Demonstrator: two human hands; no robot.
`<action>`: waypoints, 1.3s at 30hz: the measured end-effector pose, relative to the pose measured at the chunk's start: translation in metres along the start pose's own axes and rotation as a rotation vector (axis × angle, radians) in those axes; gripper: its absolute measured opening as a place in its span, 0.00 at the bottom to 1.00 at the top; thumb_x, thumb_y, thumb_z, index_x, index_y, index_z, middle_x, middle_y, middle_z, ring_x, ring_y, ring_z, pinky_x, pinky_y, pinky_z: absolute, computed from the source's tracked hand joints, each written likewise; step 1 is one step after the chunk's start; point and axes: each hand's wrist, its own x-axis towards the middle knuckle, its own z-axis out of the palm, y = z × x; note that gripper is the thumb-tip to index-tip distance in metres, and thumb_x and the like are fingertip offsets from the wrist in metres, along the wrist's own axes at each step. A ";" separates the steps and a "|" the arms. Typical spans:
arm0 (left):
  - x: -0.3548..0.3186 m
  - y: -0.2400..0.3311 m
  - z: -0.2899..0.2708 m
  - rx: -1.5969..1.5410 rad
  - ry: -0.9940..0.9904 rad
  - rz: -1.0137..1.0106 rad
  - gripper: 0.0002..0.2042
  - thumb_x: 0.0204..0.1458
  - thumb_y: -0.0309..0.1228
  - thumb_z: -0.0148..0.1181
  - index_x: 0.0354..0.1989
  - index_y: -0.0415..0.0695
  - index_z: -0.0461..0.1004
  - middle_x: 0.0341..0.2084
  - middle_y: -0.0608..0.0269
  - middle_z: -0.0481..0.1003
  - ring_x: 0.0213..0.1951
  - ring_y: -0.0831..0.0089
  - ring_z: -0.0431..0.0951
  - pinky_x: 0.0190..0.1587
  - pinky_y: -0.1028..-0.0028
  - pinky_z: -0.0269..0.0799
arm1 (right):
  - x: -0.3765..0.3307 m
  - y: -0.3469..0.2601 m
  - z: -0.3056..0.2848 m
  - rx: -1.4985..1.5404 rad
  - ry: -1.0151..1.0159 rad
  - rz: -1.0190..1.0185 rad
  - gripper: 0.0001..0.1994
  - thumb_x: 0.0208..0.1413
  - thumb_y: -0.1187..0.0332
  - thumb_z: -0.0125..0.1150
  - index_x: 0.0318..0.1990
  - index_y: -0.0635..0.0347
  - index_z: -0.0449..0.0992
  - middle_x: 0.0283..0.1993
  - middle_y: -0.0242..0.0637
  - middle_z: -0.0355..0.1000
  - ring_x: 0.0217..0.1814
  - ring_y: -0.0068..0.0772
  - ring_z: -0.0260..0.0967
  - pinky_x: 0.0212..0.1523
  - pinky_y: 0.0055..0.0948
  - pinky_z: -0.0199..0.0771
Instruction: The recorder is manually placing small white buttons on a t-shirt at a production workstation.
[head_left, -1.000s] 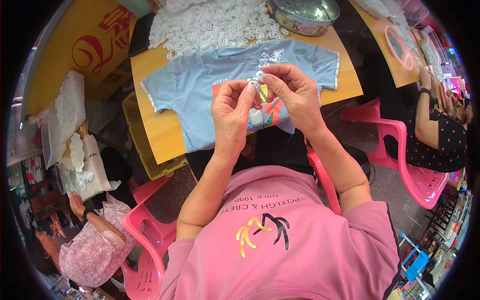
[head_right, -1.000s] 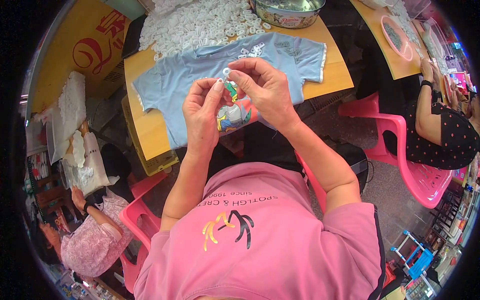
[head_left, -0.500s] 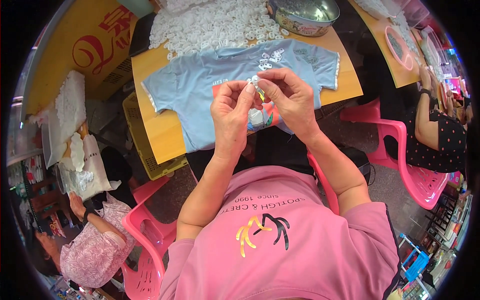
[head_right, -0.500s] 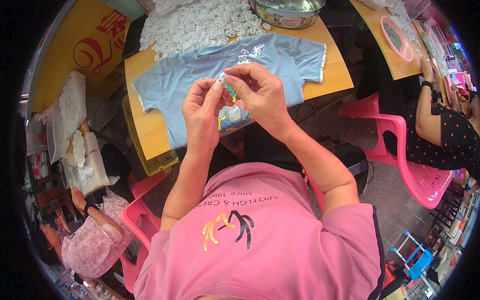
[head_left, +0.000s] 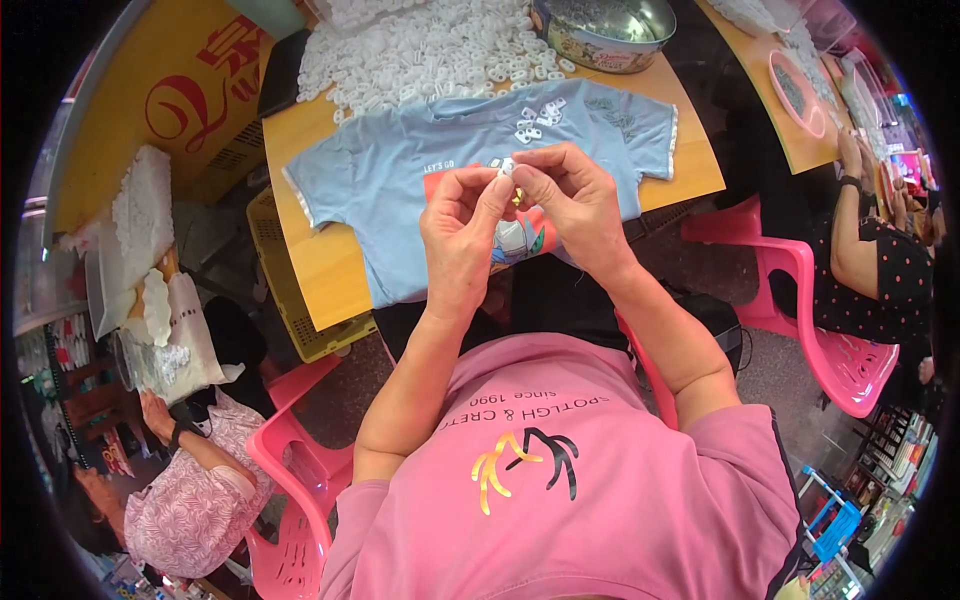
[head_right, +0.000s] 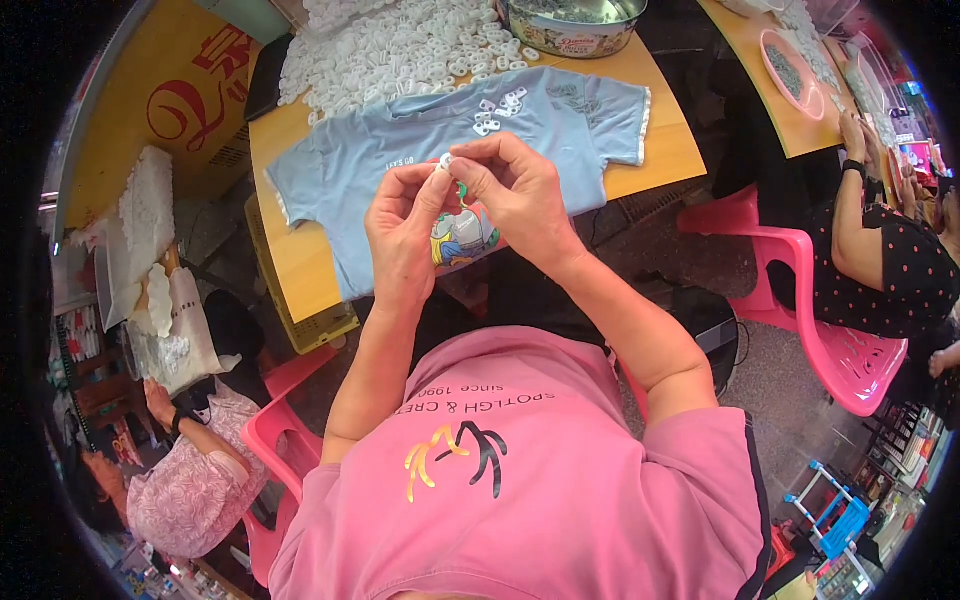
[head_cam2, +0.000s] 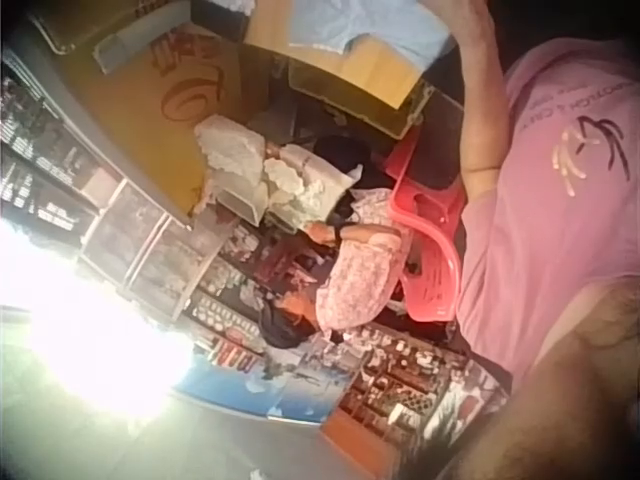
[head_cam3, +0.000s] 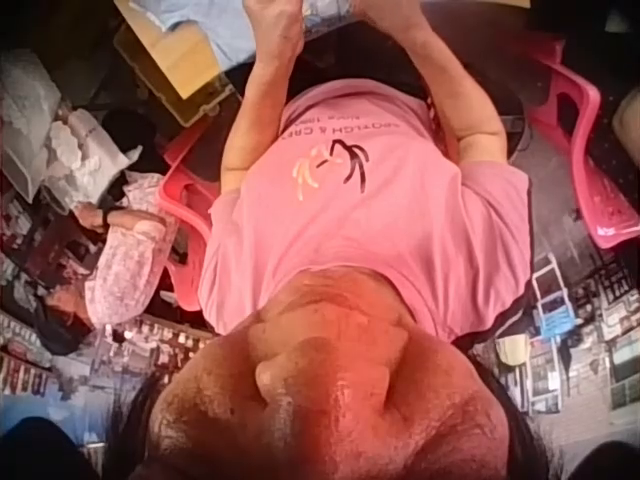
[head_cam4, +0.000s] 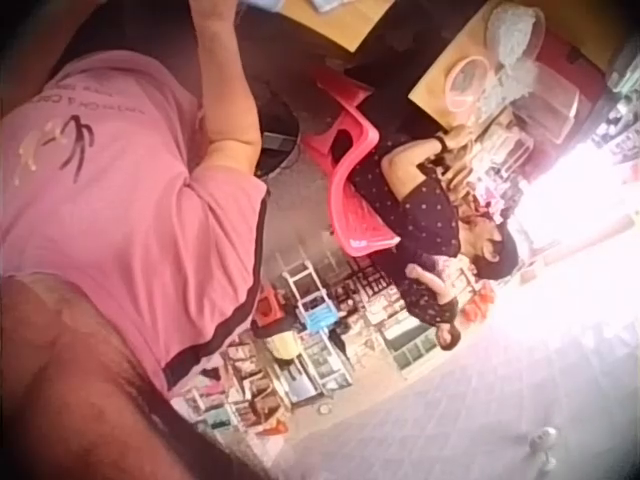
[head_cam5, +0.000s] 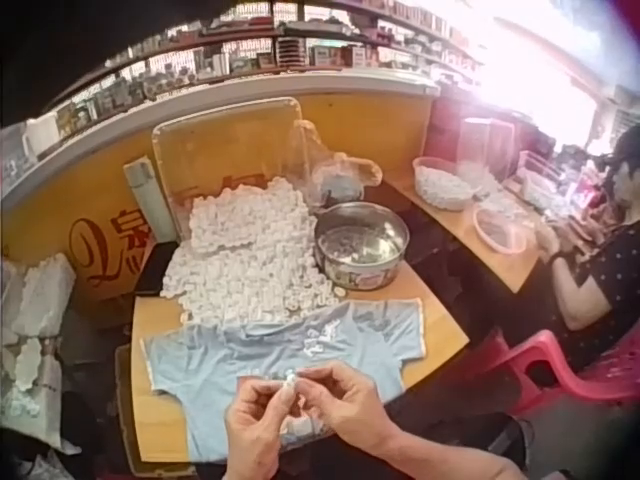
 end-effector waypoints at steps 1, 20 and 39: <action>-0.001 0.000 -0.001 0.048 -0.016 0.025 0.07 0.59 0.27 0.59 0.41 0.38 0.73 0.35 0.65 0.77 0.36 0.81 0.76 0.40 0.80 0.72 | 0.001 -0.003 -0.002 0.043 -0.037 0.057 0.11 0.59 0.74 0.60 0.48 0.66 0.74 0.38 0.33 0.75 0.36 0.19 0.72 0.38 0.19 0.73; -0.016 0.003 -0.023 -0.226 -0.310 0.290 0.16 0.61 0.39 0.55 0.46 0.38 0.75 0.49 0.57 0.73 0.57 0.65 0.68 0.59 0.66 0.64 | -0.015 -0.012 0.040 0.570 -0.284 0.176 0.37 0.58 0.76 0.61 0.71 0.56 0.46 0.48 0.33 0.67 0.51 0.22 0.67 0.48 0.23 0.71; -0.034 0.067 -0.267 0.482 0.619 0.309 0.12 0.61 0.32 0.56 0.46 0.36 0.73 0.29 0.64 0.74 0.30 0.78 0.73 0.37 0.78 0.73 | 0.064 0.010 -0.069 -0.726 0.078 -0.218 0.08 0.56 0.70 0.62 0.41 0.63 0.79 0.34 0.31 0.74 0.31 0.18 0.67 0.33 0.21 0.67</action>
